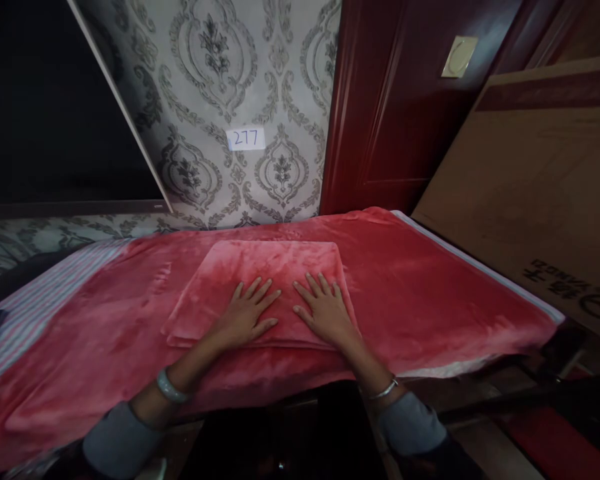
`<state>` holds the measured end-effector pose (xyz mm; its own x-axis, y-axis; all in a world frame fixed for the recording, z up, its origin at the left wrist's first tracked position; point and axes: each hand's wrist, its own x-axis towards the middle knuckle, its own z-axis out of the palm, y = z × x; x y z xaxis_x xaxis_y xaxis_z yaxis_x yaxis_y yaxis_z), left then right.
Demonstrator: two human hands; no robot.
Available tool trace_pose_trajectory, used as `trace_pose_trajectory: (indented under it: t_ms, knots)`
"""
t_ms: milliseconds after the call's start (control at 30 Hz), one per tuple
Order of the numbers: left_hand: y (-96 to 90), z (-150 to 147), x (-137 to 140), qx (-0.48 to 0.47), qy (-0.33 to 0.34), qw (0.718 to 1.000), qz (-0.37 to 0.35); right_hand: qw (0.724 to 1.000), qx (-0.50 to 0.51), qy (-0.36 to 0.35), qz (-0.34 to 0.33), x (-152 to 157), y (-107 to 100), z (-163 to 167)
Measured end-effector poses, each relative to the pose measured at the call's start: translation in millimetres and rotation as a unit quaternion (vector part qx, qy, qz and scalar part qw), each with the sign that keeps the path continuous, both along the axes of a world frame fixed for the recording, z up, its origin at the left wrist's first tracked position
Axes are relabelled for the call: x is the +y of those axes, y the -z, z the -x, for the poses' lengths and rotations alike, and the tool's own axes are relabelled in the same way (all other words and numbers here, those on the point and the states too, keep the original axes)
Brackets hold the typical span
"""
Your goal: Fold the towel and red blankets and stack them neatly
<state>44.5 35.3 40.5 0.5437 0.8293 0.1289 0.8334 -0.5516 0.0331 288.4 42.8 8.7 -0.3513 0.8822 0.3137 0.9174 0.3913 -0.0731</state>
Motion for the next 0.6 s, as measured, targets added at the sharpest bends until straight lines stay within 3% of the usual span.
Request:
trace_pose_trajectory:
  t_ms: [233, 467, 600]
  knots:
    - [15.3, -3.4, -26.1, -0.036, -0.017, 0.997, -0.063, 1.000, 0.001, 0.015, 0.009, -22.4, 3.8, 7.3]
    - [48.6, -34.9, -79.5, -0.080, -0.055, 0.987, -0.127, 0.997, 0.017, 0.038, -0.071, -68.4, 30.8, 9.8]
    - [53.3, -38.2, -96.6, -0.098, -0.062, 0.983, -0.142, 0.992, 0.066, 0.029, -0.104, -95.0, 42.2, 4.0]
